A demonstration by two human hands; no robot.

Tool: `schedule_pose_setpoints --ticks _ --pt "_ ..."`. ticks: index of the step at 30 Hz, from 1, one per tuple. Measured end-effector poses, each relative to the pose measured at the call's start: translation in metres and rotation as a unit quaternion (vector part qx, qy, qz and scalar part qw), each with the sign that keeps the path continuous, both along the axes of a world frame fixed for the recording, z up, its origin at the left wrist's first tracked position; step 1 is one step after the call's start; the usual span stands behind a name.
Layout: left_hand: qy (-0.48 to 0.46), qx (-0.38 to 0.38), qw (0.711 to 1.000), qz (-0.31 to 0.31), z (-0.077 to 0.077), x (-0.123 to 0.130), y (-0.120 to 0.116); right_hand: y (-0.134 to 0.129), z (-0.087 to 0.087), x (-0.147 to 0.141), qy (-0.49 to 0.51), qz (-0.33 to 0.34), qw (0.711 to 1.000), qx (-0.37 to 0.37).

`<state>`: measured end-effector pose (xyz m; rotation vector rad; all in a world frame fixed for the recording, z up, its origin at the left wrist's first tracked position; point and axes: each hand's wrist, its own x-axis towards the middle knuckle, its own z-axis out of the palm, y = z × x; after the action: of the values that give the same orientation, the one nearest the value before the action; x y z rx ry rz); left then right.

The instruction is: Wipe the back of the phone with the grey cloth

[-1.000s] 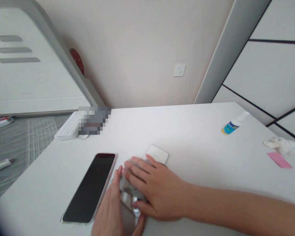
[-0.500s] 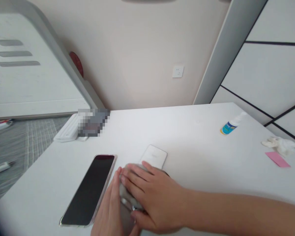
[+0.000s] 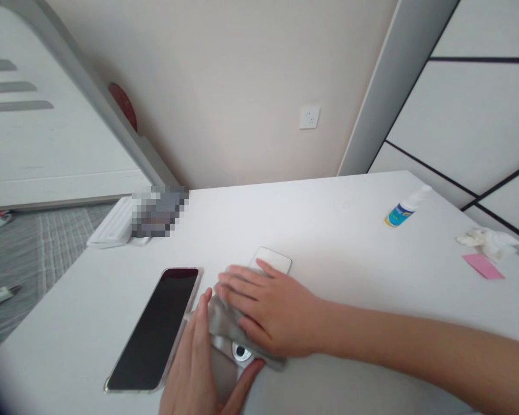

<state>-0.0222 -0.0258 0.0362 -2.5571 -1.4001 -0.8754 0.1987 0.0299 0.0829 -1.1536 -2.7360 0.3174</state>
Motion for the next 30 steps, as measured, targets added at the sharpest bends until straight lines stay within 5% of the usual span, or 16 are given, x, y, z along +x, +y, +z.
schedule_pose_setpoints --ticks 4,11,18,25,30 --pt "-0.017 -0.059 0.998 0.005 0.004 0.000 -0.001 0.024 -0.009 0.020 -0.009 -0.114 0.993 0.026" --pt "0.002 -0.026 1.000 -0.010 0.005 -0.001 0.001 -0.005 -0.004 -0.003 -0.014 -0.030 0.999 0.032" --pt "-0.016 -0.072 0.997 0.004 0.010 0.002 0.000 0.031 -0.014 0.029 -0.011 -0.147 0.986 0.078" --pt "0.002 -0.038 0.999 -0.010 0.007 0.001 0.000 -0.008 -0.003 -0.011 0.008 0.018 0.998 0.060" --pt "-0.018 -0.060 0.998 0.001 0.014 0.003 -0.001 0.024 -0.011 0.017 0.001 -0.107 0.992 0.068"
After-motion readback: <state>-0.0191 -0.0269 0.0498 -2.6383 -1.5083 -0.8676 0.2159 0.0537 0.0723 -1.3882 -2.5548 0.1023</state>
